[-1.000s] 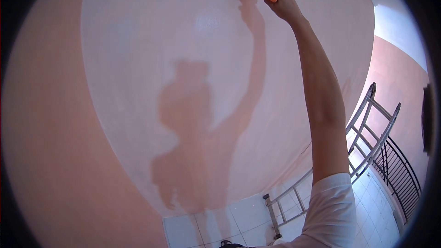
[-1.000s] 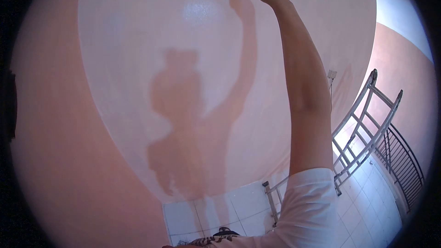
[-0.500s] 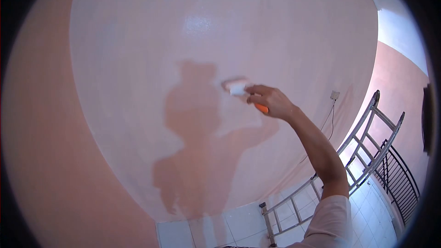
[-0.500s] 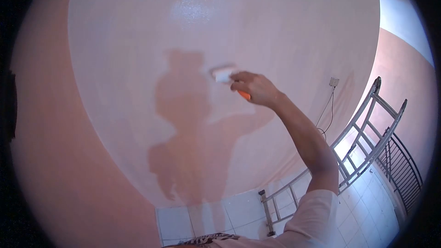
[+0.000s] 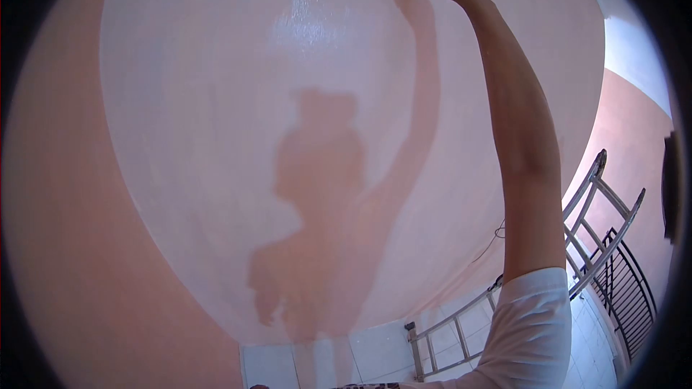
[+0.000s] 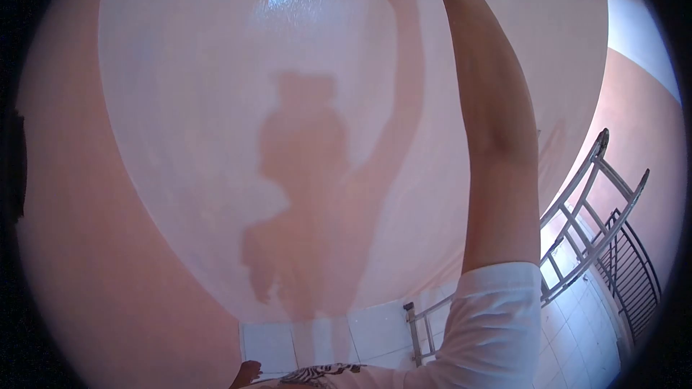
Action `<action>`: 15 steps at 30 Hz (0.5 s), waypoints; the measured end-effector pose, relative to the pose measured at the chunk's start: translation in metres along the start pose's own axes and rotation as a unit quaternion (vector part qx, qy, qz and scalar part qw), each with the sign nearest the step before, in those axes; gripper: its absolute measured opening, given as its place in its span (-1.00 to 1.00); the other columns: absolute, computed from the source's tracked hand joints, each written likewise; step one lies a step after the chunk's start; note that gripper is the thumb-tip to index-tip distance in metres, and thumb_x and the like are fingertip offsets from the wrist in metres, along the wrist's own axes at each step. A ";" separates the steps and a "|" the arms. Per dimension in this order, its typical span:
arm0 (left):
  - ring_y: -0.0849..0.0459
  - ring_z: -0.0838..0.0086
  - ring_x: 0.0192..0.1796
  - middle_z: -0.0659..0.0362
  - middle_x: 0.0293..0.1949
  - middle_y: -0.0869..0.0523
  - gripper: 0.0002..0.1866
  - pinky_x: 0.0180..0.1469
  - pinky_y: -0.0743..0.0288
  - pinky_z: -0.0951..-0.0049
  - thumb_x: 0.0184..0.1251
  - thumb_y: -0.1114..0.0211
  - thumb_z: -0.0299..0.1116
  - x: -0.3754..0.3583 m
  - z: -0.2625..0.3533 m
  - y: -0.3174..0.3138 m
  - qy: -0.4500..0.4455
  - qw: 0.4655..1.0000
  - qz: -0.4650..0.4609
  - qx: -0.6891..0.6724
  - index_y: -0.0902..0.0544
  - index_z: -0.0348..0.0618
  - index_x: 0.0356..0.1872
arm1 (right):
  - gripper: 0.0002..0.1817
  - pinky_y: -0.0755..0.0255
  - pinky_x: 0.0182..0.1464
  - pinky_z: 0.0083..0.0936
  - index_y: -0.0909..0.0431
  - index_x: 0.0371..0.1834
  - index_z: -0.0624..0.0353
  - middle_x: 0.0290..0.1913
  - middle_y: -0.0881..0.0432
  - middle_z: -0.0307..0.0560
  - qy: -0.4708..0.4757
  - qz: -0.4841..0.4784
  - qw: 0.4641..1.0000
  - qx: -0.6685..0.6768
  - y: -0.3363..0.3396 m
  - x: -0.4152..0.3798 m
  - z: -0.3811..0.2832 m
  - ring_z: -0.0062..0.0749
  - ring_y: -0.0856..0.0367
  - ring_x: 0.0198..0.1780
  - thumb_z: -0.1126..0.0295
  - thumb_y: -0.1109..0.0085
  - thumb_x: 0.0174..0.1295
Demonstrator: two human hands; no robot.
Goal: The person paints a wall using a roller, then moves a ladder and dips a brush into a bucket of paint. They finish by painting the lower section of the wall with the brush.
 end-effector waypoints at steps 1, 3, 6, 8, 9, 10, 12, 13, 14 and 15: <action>-0.69 0.12 -0.15 0.05 -0.26 -0.70 -0.68 -0.12 -0.60 0.13 0.09 -0.38 -0.09 -0.003 -0.001 -0.004 0.002 1.000 -0.003 -0.001 -0.63 -0.15 -0.34 | -0.82 -0.58 0.02 -0.29 -0.64 -0.11 0.15 0.03 -0.66 0.00 0.036 -0.002 0.999 -0.011 -0.014 -0.018 -0.002 -0.11 -0.66 0.01 0.48 -0.23 0.23; -0.69 0.12 -0.15 0.05 -0.26 -0.70 -0.68 -0.11 -0.60 0.13 0.09 -0.38 -0.09 -0.008 -0.006 -0.014 -0.001 1.000 -0.011 0.003 -0.63 -0.15 -0.34 | -0.77 -0.56 0.00 -0.29 -0.64 -0.07 0.04 -0.04 -0.67 -0.11 0.109 -0.010 0.993 -0.037 -0.055 -0.080 -0.012 -0.09 -0.65 -0.01 0.51 -0.21 0.20; -0.68 0.12 -0.15 0.06 -0.26 -0.70 -0.68 -0.11 -0.60 0.13 0.09 -0.38 -0.09 -0.015 -0.016 -0.024 -0.007 0.999 -0.029 0.023 -0.63 -0.15 -0.34 | -0.67 -0.58 0.01 -0.25 -0.58 0.09 -0.02 0.01 -0.62 0.05 0.102 -0.154 0.983 -0.015 -0.113 -0.247 -0.090 -0.07 -0.62 0.02 0.39 -0.23 0.24; -0.68 0.12 -0.14 0.06 -0.26 -0.70 -0.68 -0.11 -0.60 0.13 0.09 -0.38 -0.09 -0.020 -0.019 -0.028 -0.014 0.998 -0.039 0.045 -0.63 -0.15 -0.34 | -0.81 -0.59 0.05 -0.23 -0.67 -0.21 0.13 -0.06 -0.66 0.11 0.167 -0.109 0.977 0.074 -0.106 -0.337 -0.159 -0.07 -0.67 -0.03 0.34 -0.28 0.14; -0.68 0.12 -0.14 0.06 -0.26 -0.70 -0.68 -0.11 -0.60 0.13 0.09 -0.38 -0.09 -0.025 -0.022 -0.030 -0.018 0.997 -0.044 0.059 -0.63 -0.15 -0.34 | -0.87 -0.59 0.09 -0.28 -0.68 -0.33 0.12 -0.07 -0.67 0.05 0.195 -0.181 0.954 0.136 -0.084 -0.350 -0.189 -0.10 -0.66 0.01 0.35 -0.31 0.10; -0.68 0.12 -0.14 0.06 -0.25 -0.70 -0.68 -0.11 -0.60 0.13 0.09 -0.38 -0.09 -0.029 -0.025 -0.030 -0.023 0.996 -0.050 0.073 -0.63 -0.15 -0.34 | -0.90 -0.59 0.09 -0.31 -0.67 -0.34 0.12 -0.08 -0.67 -0.02 0.175 -0.223 0.944 0.169 -0.079 -0.364 -0.201 -0.12 -0.65 0.04 0.38 -0.30 0.09; -0.68 0.12 -0.14 0.06 -0.25 -0.70 -0.68 -0.11 -0.60 0.12 0.10 -0.38 -0.09 -0.036 -0.028 -0.030 -0.034 0.992 -0.060 0.102 -0.63 -0.15 -0.34 | -0.85 -0.58 0.12 -0.33 -0.66 -0.24 0.16 0.01 -0.65 -0.03 0.161 -0.193 0.953 0.170 -0.074 -0.352 -0.186 -0.14 -0.65 0.08 0.43 -0.30 0.11; -0.68 0.12 -0.14 0.06 -0.25 -0.70 -0.68 -0.11 -0.60 0.12 0.10 -0.38 -0.09 -0.041 -0.030 -0.029 -0.040 0.990 -0.065 0.115 -0.63 -0.15 -0.34 | -0.82 -0.58 0.14 -0.33 -0.65 -0.19 0.18 0.05 -0.65 -0.03 0.153 -0.181 0.956 0.173 -0.072 -0.341 -0.176 -0.15 -0.65 0.09 0.45 -0.30 0.12; -0.68 0.12 -0.14 0.06 -0.25 -0.70 -0.68 -0.11 -0.60 0.12 0.10 -0.37 -0.09 -0.045 -0.031 -0.029 -0.046 0.988 -0.069 0.130 -0.63 -0.15 -0.34 | -0.81 -0.58 0.11 -0.31 -0.63 -0.14 0.17 0.02 -0.66 -0.03 -0.030 -0.218 0.943 0.248 -0.075 -0.315 -0.147 -0.14 -0.66 0.06 0.51 -0.25 0.17; -0.68 0.12 -0.14 0.06 -0.25 -0.70 -0.68 -0.10 -0.60 0.12 0.10 -0.37 -0.09 -0.049 -0.033 -0.029 -0.053 0.986 -0.071 0.143 -0.63 -0.15 -0.34 | -0.80 -0.58 0.06 -0.30 -0.61 -0.12 0.17 -0.03 -0.67 -0.03 0.110 -0.087 0.982 0.129 -0.054 -0.278 -0.131 -0.12 -0.66 0.01 0.55 -0.21 0.18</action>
Point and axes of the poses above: each hand's wrist, its own x-axis towards the middle knuckle, its own y-axis out of the back of the hand, z = x × y, the point moved 5 cm from there along x, towards the middle knuckle
